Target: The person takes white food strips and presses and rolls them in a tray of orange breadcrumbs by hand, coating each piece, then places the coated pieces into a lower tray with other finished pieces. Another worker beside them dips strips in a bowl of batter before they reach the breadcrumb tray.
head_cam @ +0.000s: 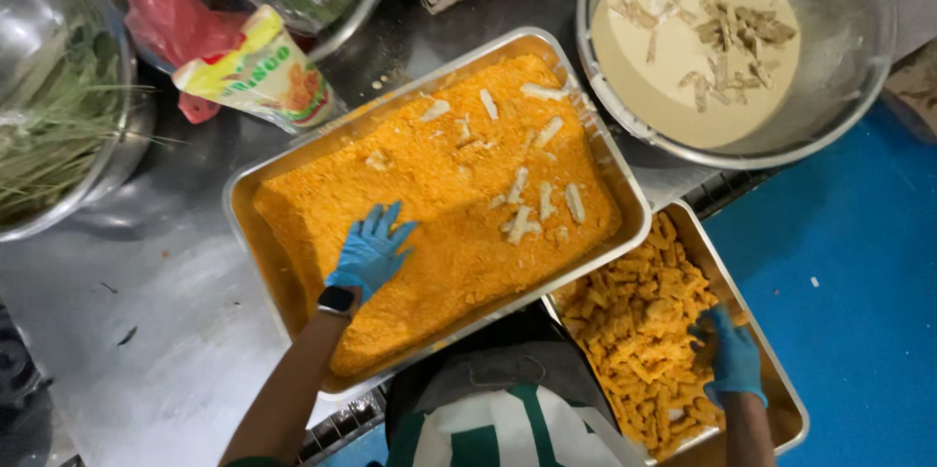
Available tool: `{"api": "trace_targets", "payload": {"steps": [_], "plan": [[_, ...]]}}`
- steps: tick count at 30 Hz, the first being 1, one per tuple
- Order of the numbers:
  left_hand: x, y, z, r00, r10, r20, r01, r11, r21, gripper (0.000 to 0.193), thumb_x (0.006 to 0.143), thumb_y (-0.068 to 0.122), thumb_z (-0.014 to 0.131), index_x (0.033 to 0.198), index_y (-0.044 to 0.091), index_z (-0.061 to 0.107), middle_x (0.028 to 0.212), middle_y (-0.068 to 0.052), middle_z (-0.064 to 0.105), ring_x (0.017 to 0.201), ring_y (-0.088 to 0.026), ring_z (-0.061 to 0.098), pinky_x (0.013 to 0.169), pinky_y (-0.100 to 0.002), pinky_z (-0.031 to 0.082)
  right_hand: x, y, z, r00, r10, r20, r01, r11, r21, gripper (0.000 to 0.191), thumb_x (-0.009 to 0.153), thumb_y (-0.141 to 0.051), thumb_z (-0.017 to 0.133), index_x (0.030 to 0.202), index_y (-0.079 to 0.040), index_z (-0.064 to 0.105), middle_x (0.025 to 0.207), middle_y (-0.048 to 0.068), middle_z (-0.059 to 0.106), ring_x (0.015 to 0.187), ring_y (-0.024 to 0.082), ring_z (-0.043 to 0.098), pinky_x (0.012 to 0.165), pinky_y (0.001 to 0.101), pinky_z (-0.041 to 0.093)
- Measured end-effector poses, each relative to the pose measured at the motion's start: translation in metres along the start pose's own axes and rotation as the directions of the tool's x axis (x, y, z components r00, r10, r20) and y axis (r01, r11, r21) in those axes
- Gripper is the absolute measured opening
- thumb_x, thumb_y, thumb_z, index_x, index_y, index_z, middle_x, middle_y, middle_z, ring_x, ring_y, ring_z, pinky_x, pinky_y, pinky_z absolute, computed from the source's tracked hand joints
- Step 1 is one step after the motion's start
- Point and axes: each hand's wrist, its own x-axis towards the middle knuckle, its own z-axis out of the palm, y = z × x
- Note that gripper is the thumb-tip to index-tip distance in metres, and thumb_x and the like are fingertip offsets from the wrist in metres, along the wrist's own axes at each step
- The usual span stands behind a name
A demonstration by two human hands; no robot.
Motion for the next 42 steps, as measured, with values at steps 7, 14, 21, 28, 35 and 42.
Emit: {"api": "trace_targets", "payload": {"steps": [7,14,21,28,35,42], "plan": [[-0.049,0.029,0.005,0.998,0.062,-0.017,-0.064,0.992,-0.109,0.072,0.09,0.055,0.058,0.151,0.02,0.042,0.163,-0.015,0.032,0.148,-0.039,0.032,0.118,-0.06,0.022,0.036,0.025,-0.016,0.939,-0.327,-0.11,0.139,0.65,-0.747,0.055,0.097,-0.036,0.079,0.133,0.002,0.06,0.12,0.025,0.064,0.103,0.037,0.065,0.078,0.0491,0.055],[-0.038,0.072,-0.005,0.952,-0.294,0.086,0.304,0.941,-0.149,0.083,0.091,0.059,0.062,0.157,0.015,0.037,0.162,-0.016,0.034,0.148,-0.04,0.03,0.117,-0.061,0.024,-0.102,-0.072,0.101,0.574,-0.731,0.368,0.809,0.435,-0.396,0.026,0.099,-0.011,0.065,0.125,-0.009,0.07,0.109,0.008,0.07,0.097,0.023,0.069,0.086,0.0392,0.057],[-0.059,0.064,-0.035,0.968,-0.091,0.234,0.147,0.96,-0.238,0.077,0.085,0.062,0.065,0.149,0.023,0.048,0.152,-0.011,0.046,0.139,-0.036,0.042,0.117,-0.052,0.035,-0.155,-0.146,0.261,0.082,-0.686,0.723,0.967,-0.122,-0.226,0.034,0.085,-0.015,0.073,0.119,-0.011,0.07,0.111,0.016,0.064,0.098,0.038,0.065,0.078,0.0451,0.055],[-0.076,0.065,0.025,0.756,-0.424,0.499,0.564,0.809,-0.166,0.086,0.09,0.058,0.061,0.154,0.006,0.037,0.146,-0.024,0.045,0.13,-0.044,0.045,0.103,-0.056,0.042,-0.149,-0.086,0.259,0.159,-0.324,0.933,0.972,-0.117,-0.206,0.029,0.095,-0.035,0.063,0.094,-0.006,0.065,0.09,0.018,0.065,0.094,0.039,0.065,0.077,0.0519,0.053],[0.004,0.118,0.1,0.897,-0.438,0.055,0.298,0.508,-0.808,0.071,0.106,0.038,0.057,0.152,-0.011,0.035,0.156,-0.034,0.038,0.146,-0.049,0.034,0.122,-0.051,0.027,-0.167,-0.002,0.331,0.643,-0.225,0.732,0.724,0.491,-0.485,0.052,0.105,-0.039,0.057,0.137,0.002,0.052,0.121,0.032,0.063,0.112,0.047,0.06,0.092,0.0502,0.051],[0.034,0.117,0.043,0.958,-0.287,-0.02,0.132,0.5,-0.856,0.068,0.1,0.04,0.061,0.145,-0.008,0.043,0.145,-0.03,0.05,0.136,-0.043,0.046,0.115,-0.046,0.036,-0.13,-0.058,0.261,0.764,-0.4,0.506,0.61,0.703,-0.366,0.047,0.102,-0.029,0.057,0.142,-0.005,0.055,0.119,0.023,0.069,0.108,0.035,0.068,0.09,0.0433,0.055]]}}
